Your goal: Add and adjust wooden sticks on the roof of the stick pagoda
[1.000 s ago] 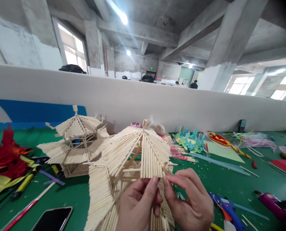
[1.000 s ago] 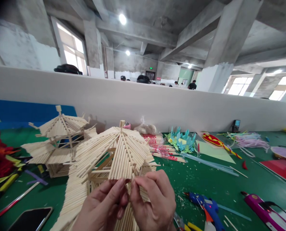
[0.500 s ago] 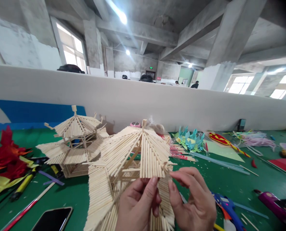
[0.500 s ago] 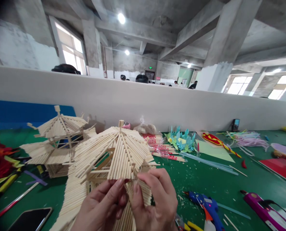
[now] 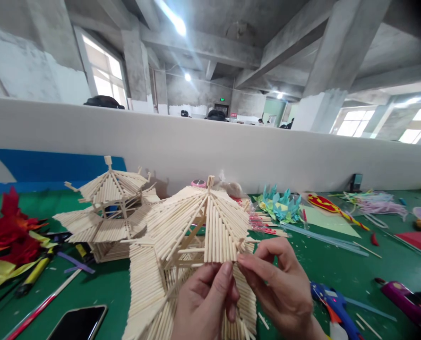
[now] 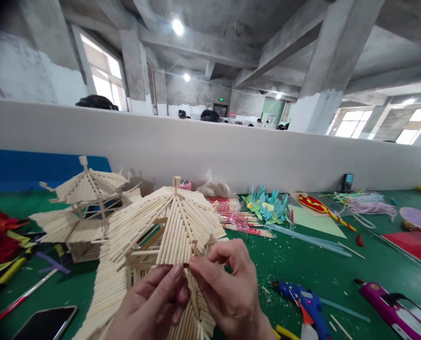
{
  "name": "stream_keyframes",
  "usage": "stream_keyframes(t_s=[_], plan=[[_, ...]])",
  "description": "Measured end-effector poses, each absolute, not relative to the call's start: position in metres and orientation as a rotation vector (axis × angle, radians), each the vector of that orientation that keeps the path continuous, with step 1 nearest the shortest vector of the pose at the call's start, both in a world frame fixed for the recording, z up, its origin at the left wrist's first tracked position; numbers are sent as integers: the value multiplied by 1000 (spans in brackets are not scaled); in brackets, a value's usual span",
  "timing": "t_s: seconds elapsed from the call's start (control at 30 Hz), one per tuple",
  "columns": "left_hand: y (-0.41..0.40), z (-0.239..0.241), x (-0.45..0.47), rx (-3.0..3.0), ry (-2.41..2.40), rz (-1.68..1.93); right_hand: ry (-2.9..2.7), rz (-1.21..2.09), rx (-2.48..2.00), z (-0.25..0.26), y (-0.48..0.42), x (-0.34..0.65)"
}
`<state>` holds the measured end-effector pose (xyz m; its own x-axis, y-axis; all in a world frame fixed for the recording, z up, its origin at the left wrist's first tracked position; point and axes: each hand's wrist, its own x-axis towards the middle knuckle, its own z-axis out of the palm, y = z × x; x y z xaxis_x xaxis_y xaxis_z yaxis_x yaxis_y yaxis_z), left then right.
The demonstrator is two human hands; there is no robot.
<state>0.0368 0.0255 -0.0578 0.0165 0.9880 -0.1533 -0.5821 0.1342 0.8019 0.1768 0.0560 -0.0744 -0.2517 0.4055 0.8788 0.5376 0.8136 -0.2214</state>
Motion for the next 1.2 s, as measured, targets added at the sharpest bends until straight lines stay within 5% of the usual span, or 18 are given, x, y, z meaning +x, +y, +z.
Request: stream_keyframes(t_s=[1.2], plan=[[27, -59, 37, 602, 822, 1352, -1761, 29, -673, -69, 56, 168]])
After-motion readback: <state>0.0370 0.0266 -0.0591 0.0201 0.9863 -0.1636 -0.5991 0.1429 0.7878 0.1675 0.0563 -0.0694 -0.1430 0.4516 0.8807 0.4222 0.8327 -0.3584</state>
